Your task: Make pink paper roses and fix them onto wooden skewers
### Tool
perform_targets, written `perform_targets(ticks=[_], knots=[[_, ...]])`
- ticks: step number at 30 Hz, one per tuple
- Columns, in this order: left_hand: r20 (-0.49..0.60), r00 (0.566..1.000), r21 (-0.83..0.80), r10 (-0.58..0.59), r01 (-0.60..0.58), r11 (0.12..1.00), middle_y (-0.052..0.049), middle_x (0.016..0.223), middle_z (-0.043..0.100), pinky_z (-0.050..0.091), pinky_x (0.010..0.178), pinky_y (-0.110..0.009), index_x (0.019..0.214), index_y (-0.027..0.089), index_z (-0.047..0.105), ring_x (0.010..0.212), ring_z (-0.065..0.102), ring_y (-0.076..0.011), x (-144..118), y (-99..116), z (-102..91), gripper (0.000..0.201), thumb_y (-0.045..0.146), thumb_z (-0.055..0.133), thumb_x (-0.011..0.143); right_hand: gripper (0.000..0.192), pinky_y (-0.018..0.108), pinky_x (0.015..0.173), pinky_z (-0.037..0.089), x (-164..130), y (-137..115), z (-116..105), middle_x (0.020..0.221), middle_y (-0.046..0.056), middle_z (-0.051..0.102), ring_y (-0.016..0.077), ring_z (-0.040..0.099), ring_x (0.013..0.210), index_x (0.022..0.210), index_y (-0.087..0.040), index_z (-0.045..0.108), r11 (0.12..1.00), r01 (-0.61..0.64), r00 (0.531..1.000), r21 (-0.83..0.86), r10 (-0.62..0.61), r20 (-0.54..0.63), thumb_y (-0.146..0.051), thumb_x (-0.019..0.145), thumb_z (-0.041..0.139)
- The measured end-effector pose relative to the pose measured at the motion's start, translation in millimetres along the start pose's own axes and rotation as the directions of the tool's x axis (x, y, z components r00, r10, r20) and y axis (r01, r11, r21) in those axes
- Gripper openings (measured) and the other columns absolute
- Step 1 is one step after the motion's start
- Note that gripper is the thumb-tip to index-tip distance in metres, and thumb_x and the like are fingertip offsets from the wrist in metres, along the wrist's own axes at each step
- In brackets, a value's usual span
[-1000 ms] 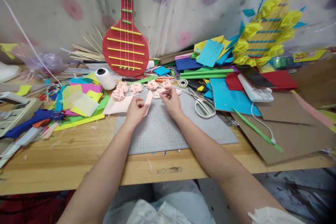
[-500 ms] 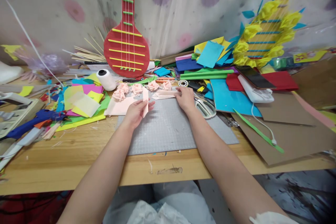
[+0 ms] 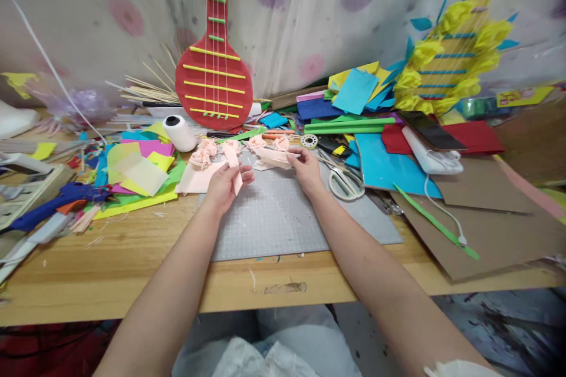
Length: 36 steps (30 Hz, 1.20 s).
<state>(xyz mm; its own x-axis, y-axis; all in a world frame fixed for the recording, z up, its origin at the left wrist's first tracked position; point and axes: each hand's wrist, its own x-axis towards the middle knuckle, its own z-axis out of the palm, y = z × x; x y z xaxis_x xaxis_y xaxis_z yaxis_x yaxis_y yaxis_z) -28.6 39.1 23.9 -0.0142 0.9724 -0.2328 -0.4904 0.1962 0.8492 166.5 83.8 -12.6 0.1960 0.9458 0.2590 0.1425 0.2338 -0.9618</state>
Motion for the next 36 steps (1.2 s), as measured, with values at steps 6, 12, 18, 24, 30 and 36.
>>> perform_targets(ticks=[6, 12, 18, 24, 30, 36], knots=[[-0.031, 0.999, -0.022, -0.020, 0.019, 1.000, -0.005, 0.068, 0.063, 0.053, 0.066, -0.030, 0.088, 0.008, 0.057, 0.062, 0.062, -0.0127, 1.9, 1.7, -2.0, 0.017, 0.009, 0.048, 0.073, 0.019, 0.029, 0.068, 0.040, 8.1, 9.6, -10.7, 0.073, 0.001, 0.056, 0.0145, 0.050, 0.069, 0.074, -0.016, 0.056, 0.993, -0.050, 0.985, -0.104, 0.032, -0.168, -0.033, 0.063, 0.056], [-0.081, 0.996, -0.048, -0.031, 0.027, 0.998, -0.006, 0.069, 0.062, 0.052, 0.063, -0.027, 0.079, 0.010, 0.053, 0.066, 0.063, -0.0141, 4.7, -0.2, -3.1, 0.017, 0.003, 0.042, 0.068, 0.013, 0.035, 0.088, 0.036, 0.9, -12.5, -11.9, 0.085, 0.004, 0.057, 0.0167, 0.050, 0.089, 0.075, -0.018, 0.055, 0.964, 0.192, 0.934, -0.183, -0.237, -0.269, -0.029, 0.069, 0.055], [-0.078, 0.996, -0.056, -0.043, 0.039, 0.998, -0.001, 0.063, 0.057, 0.049, 0.056, -0.021, 0.081, 0.009, 0.057, 0.054, 0.055, -0.0079, 5.6, 0.0, -3.4, 0.023, 0.001, 0.044, 0.063, 0.021, 0.026, 0.061, 0.043, -12.7, -25.8, 5.0, 0.066, -0.004, 0.050, 0.0094, 0.049, 0.058, 0.077, -0.020, 0.050, 0.967, -0.096, 0.987, 0.236, 0.062, 0.146, -0.035, 0.066, 0.059], [0.110, 0.989, -0.029, -0.097, 0.100, 0.995, -0.001, 0.063, 0.053, 0.044, 0.054, -0.018, 0.093, 0.005, 0.059, 0.058, 0.053, -0.0078, 0.6, -0.1, -2.4, 0.033, 0.002, 0.048, 0.062, 0.026, 0.020, 0.049, 0.032, -23.1, -20.5, 14.2, 0.058, -0.006, 0.044, 0.0071, 0.043, 0.052, 0.086, -0.020, 0.054, 0.935, -0.265, 0.864, 0.236, 0.121, 0.488, -0.035, 0.065, 0.063], [0.230, 0.924, 0.055, -0.305, 0.301, 0.952, 0.001, 0.057, 0.048, 0.031, 0.040, -0.016, 0.092, 0.005, 0.060, 0.043, 0.040, -0.0037, -5.6, -1.8, 2.5, 0.030, 0.004, 0.047, 0.065, 0.034, 0.020, 0.047, 0.026, -25.9, -24.6, 14.9, 0.054, -0.008, 0.041, 0.0069, 0.037, 0.049, 0.097, -0.021, 0.049, 0.952, -0.206, 0.831, 0.228, 0.048, 0.554, -0.031, 0.067, 0.061], [0.258, 0.921, 0.173, -0.293, 0.254, 0.952, -0.001, 0.060, 0.056, 0.034, 0.044, -0.018, 0.080, 0.011, 0.061, 0.050, 0.047, -0.0071, -11.0, -6.7, 7.3, 0.017, 0.024, 0.060, 0.070, 0.036, 0.020, 0.048, 0.027, -26.5, -27.7, 21.1, 0.058, -0.007, 0.044, 0.0072, 0.039, 0.052, 0.099, -0.021, 0.047, 0.943, -0.224, 0.805, 0.248, 0.035, 0.593, -0.030, 0.067, 0.061]])
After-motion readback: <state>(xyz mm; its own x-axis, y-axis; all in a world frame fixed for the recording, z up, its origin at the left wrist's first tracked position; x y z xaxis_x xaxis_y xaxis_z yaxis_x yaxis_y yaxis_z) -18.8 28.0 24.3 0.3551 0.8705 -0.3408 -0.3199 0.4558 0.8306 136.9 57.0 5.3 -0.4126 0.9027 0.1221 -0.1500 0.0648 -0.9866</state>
